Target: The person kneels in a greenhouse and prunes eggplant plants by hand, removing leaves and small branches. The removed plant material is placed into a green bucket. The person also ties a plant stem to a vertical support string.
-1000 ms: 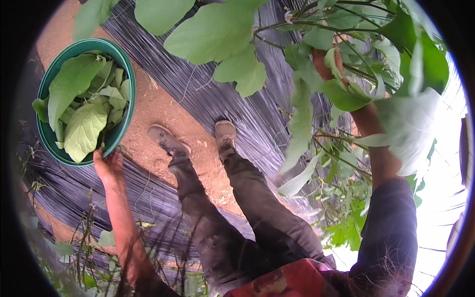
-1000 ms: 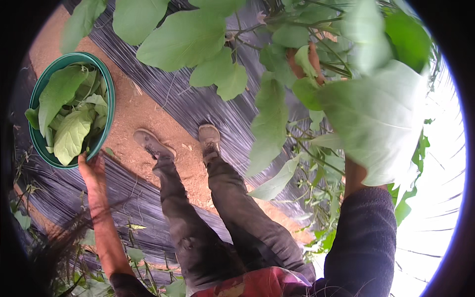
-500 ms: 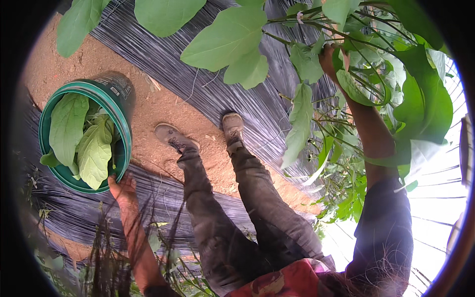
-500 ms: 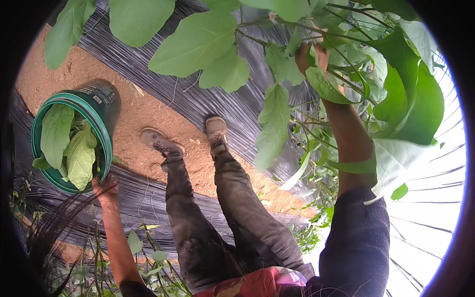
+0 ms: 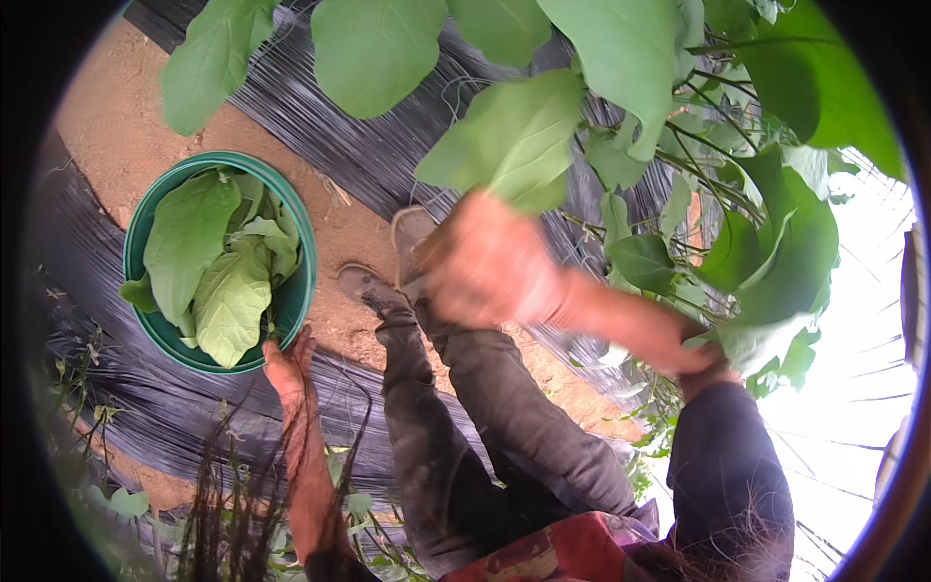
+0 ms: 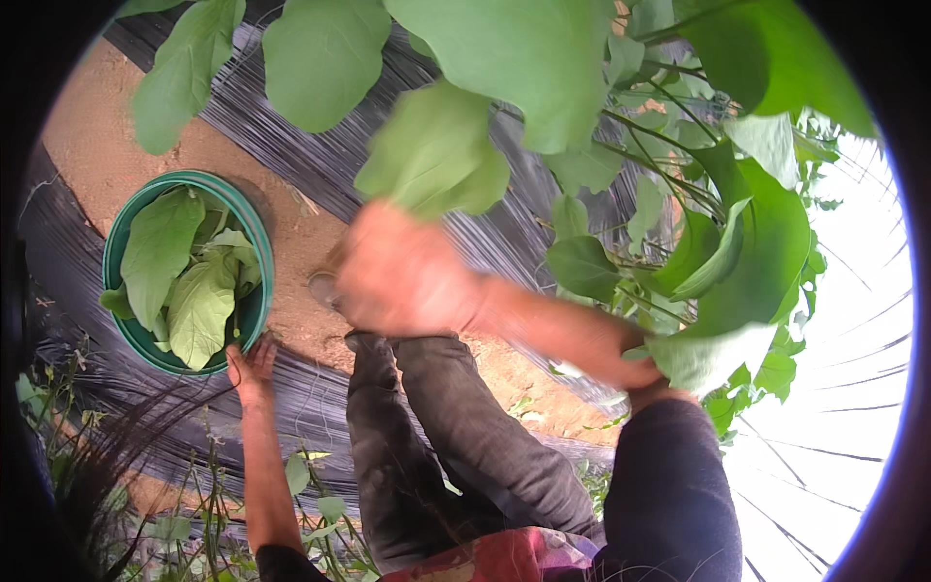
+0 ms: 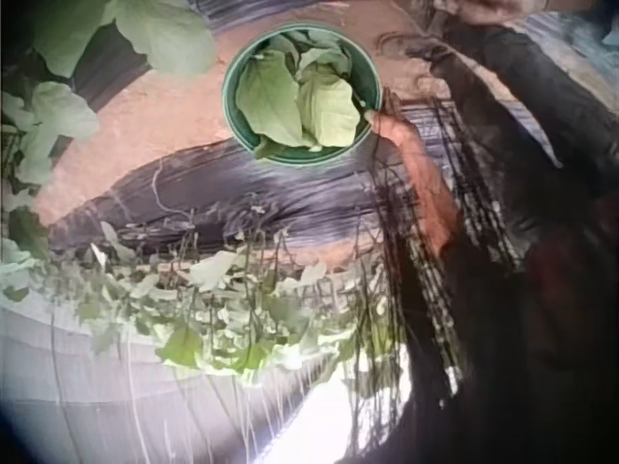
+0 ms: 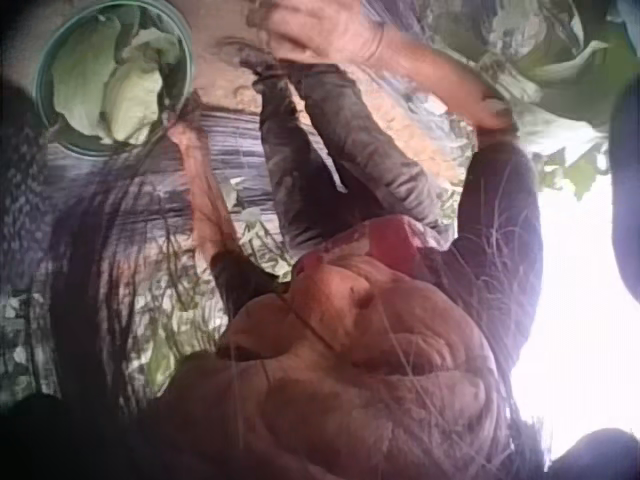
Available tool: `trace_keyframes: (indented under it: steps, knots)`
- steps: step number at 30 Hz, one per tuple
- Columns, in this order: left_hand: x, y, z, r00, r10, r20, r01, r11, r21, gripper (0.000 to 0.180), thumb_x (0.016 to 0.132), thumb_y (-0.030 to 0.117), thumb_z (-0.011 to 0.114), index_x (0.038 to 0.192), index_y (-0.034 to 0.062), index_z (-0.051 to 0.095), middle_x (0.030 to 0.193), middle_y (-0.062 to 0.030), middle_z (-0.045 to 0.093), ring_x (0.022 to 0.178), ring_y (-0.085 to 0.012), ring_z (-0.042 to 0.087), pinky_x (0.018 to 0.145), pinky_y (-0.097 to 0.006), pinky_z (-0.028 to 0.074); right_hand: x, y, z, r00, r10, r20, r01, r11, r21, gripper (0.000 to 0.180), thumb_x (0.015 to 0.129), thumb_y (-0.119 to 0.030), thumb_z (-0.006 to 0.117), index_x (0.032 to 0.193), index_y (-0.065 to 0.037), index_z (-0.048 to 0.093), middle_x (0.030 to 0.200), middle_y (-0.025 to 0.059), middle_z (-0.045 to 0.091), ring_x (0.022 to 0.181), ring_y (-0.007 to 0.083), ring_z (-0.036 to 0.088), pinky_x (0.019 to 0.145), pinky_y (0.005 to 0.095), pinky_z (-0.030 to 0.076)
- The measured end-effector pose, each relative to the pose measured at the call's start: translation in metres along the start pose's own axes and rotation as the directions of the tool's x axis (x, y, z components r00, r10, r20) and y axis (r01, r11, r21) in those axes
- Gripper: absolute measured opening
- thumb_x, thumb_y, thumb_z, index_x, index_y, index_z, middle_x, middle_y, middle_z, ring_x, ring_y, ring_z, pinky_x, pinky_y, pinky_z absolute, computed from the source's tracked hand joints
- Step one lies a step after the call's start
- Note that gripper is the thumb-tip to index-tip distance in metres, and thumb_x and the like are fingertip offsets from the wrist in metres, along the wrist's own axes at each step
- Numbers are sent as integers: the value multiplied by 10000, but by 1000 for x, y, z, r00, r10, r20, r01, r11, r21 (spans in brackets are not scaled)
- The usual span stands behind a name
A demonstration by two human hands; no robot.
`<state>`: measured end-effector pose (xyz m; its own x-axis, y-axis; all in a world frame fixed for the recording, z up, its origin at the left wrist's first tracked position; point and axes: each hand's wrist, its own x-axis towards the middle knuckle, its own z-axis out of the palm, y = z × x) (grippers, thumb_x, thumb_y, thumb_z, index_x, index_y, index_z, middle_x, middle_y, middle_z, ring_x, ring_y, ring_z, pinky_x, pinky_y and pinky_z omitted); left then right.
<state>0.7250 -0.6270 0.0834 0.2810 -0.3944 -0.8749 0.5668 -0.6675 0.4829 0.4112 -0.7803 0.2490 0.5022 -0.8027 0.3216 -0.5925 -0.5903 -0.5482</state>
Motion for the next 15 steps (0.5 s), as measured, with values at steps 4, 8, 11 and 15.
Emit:
trace_keyframes:
  steps: [4,8,11,15]
  knots:
    - [-9,-3,2,993,-112,-48,104,984,-146,456,935,298,423,1291,14,423,1117,-177,612,974,-333,650,846,-417,531,62,-109,82,989,-135,-63,148,947,284,233,720,-211,622,941,-144,591,958,17,506,938,190,493,694,366,455]
    - [-37,14,34,997,-50,-63,37,981,-189,429,933,281,437,1266,11,438,1111,-179,610,982,-331,643,851,-427,536,79,-142,155,985,14,171,2,996,-90,386,738,-228,579,1115,-145,556,1167,48,483,1142,218,442,934,448,389]
    - [-51,33,43,996,-5,-86,-16,972,-236,409,932,268,447,1248,9,449,1107,-181,609,989,-329,639,855,-434,540,71,-128,131,978,43,202,-70,990,126,387,728,-210,583,1093,-84,564,1164,90,501,1146,244,451,948,435,364]
    - [-56,81,33,998,69,-3,-68,980,-185,365,927,255,461,1190,1,475,1099,-183,609,985,-323,636,852,-451,551,43,-78,70,978,62,199,-69,997,27,357,761,-203,628,1063,-21,574,1034,136,496,929,279,572,632,357,540]
